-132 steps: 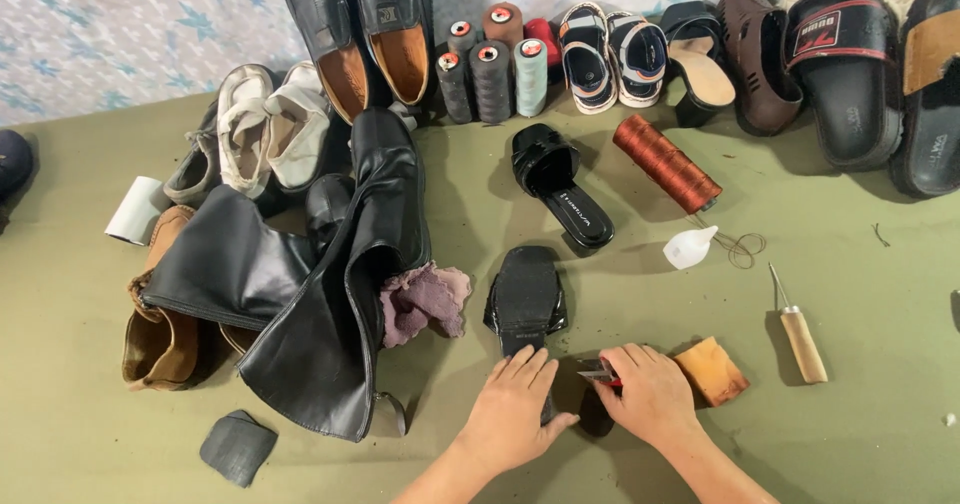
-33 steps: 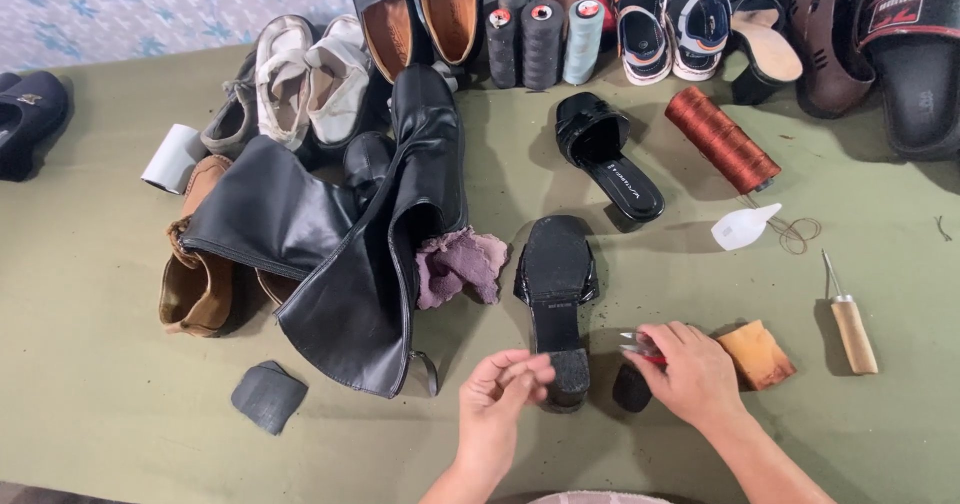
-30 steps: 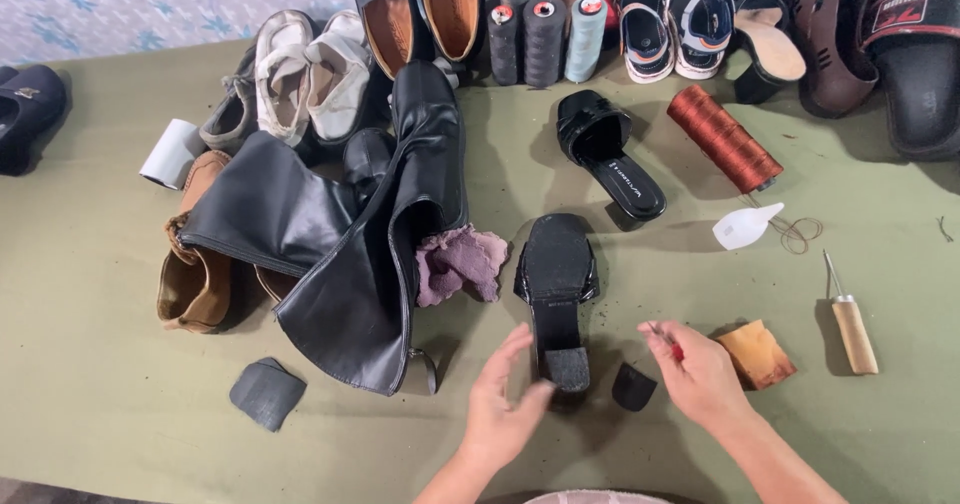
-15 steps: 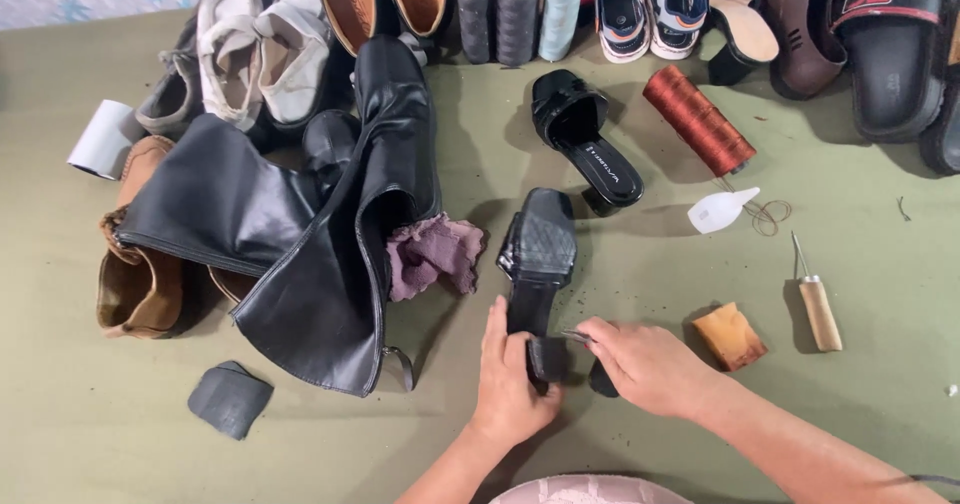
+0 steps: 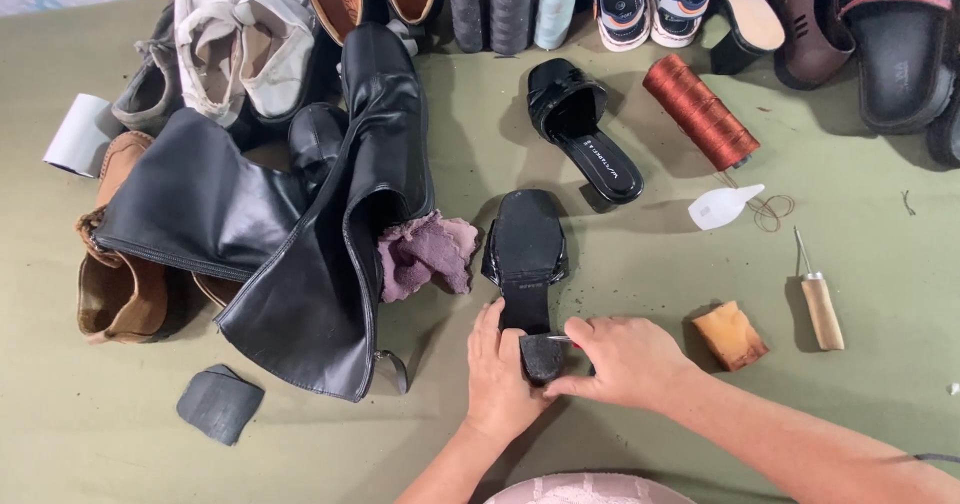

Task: Trimming excess material from the sole of a shoe using nippers at a repair bench.

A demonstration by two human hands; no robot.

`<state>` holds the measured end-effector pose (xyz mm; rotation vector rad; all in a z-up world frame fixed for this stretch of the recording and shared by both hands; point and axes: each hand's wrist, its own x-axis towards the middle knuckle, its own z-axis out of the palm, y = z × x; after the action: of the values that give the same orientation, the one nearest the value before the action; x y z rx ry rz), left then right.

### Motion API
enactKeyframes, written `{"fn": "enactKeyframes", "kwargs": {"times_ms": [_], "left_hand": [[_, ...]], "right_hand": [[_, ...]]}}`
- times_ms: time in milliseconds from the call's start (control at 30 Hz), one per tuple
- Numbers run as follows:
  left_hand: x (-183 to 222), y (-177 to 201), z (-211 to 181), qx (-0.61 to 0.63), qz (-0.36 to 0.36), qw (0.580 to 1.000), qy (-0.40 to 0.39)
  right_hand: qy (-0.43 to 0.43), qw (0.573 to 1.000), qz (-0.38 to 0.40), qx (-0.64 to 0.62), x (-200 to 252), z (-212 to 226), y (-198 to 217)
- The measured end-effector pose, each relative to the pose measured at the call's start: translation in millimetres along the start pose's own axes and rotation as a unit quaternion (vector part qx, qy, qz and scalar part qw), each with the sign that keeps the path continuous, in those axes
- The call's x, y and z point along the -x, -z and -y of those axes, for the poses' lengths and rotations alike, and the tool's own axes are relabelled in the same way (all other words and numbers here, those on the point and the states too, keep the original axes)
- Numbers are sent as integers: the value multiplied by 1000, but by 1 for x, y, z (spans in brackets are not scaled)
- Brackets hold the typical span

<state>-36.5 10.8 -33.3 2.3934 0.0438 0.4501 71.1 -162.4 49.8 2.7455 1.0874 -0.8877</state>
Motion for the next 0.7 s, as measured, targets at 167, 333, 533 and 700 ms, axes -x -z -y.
{"fn": "enactKeyframes", "kwargs": {"times_ms": [167,333,533,700], "left_hand": [[-5,0,-2,17,13,1000,21],[-5,0,-5,13,8,999,29],[-6,1,-6,28,-17,999,12],[-7,3,-7,28,-21,999,9]], "right_hand": [[32,999,-13,35,-9,-1,-9],[49,997,-34,58,-9,-1,-24],[101,983,-143,62,-1,8,-62],[36,996,-86,5,5,4,-33]]}}
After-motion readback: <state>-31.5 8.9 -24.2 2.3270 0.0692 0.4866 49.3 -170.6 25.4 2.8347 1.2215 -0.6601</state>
